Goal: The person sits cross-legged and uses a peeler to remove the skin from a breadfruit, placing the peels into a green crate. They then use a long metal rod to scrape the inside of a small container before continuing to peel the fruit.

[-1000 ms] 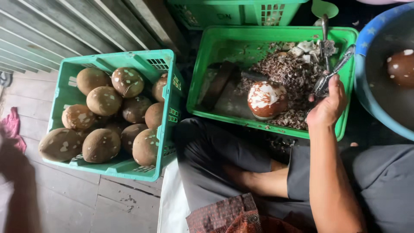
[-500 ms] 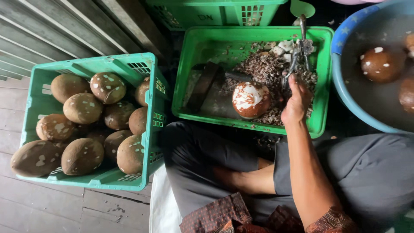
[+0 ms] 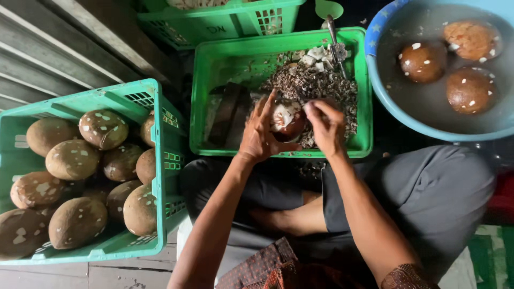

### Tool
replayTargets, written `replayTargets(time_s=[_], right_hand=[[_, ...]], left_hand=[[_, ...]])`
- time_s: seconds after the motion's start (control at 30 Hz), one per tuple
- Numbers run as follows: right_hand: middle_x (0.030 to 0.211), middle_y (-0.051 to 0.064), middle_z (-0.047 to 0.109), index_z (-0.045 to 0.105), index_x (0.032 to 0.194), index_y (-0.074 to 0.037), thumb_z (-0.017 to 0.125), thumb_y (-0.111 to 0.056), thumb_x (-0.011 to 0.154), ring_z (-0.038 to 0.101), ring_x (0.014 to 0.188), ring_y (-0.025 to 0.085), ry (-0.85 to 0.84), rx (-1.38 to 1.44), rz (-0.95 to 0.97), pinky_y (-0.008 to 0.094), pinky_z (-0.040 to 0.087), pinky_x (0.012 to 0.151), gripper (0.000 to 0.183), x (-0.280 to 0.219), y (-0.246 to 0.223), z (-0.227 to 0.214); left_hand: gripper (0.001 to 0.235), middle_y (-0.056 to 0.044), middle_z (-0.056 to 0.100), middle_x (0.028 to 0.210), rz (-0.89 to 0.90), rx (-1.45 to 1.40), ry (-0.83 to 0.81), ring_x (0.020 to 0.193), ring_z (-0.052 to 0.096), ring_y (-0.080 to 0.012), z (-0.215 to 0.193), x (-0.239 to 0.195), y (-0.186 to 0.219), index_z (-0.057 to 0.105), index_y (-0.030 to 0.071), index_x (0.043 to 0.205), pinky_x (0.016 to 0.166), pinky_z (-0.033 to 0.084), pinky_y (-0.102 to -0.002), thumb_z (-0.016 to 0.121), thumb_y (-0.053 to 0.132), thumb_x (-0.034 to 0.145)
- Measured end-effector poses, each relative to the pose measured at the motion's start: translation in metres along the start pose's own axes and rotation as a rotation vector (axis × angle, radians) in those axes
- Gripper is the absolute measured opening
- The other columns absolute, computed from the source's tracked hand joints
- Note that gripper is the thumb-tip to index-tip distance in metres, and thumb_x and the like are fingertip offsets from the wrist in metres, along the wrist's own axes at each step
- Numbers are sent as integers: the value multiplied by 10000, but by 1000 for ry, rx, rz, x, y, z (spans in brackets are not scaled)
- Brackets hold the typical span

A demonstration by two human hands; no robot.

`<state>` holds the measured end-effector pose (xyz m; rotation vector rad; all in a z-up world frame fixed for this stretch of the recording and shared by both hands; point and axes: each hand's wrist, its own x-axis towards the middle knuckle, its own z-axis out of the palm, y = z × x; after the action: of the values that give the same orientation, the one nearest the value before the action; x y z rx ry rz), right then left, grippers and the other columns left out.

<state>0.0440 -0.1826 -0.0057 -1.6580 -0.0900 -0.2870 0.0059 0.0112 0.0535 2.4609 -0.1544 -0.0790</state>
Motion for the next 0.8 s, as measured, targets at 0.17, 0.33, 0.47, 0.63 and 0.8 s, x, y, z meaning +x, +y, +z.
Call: replayTargets(time_s=[0.17, 0.33, 0.47, 0.63, 0.8], right_hand=[[1017, 10, 664, 791, 1002, -193, 729, -233, 988, 647, 979, 196, -193, -389, -500, 323, 551, 837, 76, -2, -65, 12], [987, 148, 697, 771, 1044, -61, 722, -152, 1010, 677, 973, 308, -236, -82, -175, 428, 560, 829, 109, 17, -8, 7], [1005, 196, 698, 742, 1087, -10, 731, -223, 1035, 696, 1017, 360, -164, -42, -142, 474, 551, 834, 219, 24, -8, 13], [1003, 163, 685, 745, 1047, -35, 687, -147, 1039, 666, 948, 270, -202, 41, -155, 374, 564, 780, 126, 6, -21, 13], [920, 160, 724, 744, 980, 12, 677, -117, 1039, 636, 912, 168, -152, 139, 41, 365, 558, 750, 156, 11, 13, 8]], left_hand=[[1296, -249, 497, 1367, 37, -265, 310, 1260, 554, -506, 43, 2, -22, 400, 83, 1514, 1040, 503, -662, 1015, 470, 440], [1213, -187, 485, 1403, -12, -257, 255, 1274, 557, -464, 25, -1, -3, 416, 131, 1503, 1060, 502, -643, 996, 349, 460], [1120, -168, 484, 1366, 15, -252, 312, 1245, 577, -461, 23, 2, 4, 416, 152, 1486, 1027, 524, -613, 970, 388, 541], [1164, -189, 478, 1384, 24, -260, 292, 1268, 556, -484, 28, -1, -8, 410, 140, 1493, 1045, 499, -634, 981, 363, 505], [1028, -184, 509, 1364, 216, -177, 200, 1259, 556, -495, -2, 5, 1, 482, 126, 1454, 1062, 488, -615, 940, 336, 557]])
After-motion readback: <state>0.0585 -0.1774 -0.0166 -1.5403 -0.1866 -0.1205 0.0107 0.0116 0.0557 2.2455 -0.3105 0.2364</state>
